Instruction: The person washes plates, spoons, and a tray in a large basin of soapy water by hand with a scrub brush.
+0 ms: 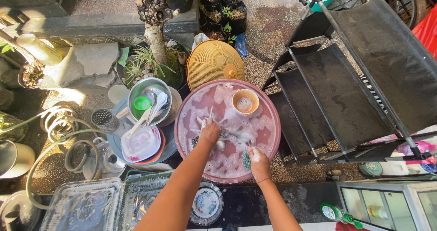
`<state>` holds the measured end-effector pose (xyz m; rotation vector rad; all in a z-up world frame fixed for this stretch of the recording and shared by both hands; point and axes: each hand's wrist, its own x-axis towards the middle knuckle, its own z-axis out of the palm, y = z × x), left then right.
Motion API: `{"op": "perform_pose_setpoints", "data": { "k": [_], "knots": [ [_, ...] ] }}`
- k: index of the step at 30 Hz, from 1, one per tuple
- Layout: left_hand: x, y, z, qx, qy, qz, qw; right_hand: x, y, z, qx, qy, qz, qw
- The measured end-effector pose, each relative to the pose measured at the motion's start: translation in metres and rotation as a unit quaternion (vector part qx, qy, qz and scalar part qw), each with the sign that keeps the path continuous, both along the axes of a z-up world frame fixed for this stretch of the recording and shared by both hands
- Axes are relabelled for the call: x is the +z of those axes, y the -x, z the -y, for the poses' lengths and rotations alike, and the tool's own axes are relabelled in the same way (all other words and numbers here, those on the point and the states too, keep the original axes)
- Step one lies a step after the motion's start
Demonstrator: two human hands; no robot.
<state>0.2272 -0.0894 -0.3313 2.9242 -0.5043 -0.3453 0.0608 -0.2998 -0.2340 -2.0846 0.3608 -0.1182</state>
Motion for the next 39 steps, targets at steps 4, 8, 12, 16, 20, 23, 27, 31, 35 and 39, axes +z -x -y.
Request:
{"op": "perform_pose_setpoints", "data": {
  "k": [4,8,12,16,20,23,27,31,35,39],
  "knots": [
    [0.055,0.005,-0.012,-0.083,-0.041,0.077,0.993,0.006,0.008,-0.002,-0.017,-0.014,-0.051,0.998],
    [0.117,0.010,-0.019,-0.110,-0.032,0.065,0.991,0.003,0.019,-0.004,-0.051,-0.087,-0.011,0.995],
    [0.143,0.012,-0.028,-0.149,-0.051,0.103,0.982,0.006,0.028,-0.005,-0.046,-0.019,0.002,0.999],
    [0.133,0.003,-0.041,-0.167,-0.056,0.120,0.977,0.019,0.038,-0.013,-0.057,-0.021,0.003,0.998],
    [0.126,0.001,-0.063,-0.128,-0.049,0.116,0.984,0.031,0.046,-0.028,-0.086,-0.013,-0.012,0.996],
    [0.143,0.016,-0.078,-0.059,0.022,0.101,0.993,0.030,0.049,-0.042,-0.108,-0.028,-0.002,0.994],
    [0.176,0.048,-0.085,0.038,0.162,0.067,0.984,0.029,0.044,-0.063,-0.117,-0.106,0.016,0.987],
    [0.203,0.091,-0.092,0.143,0.472,-0.165,0.854,0.074,0.033,-0.081,-0.236,-0.459,-0.049,0.855],
    [0.240,0.134,-0.105,0.217,0.610,-0.348,0.678,0.141,0.016,-0.091,-0.227,-0.516,-0.032,0.825],
    [0.270,0.159,-0.115,0.201,0.588,-0.369,0.691,0.159,-0.001,-0.104,-0.172,-0.483,0.010,0.858]
  ]
}}
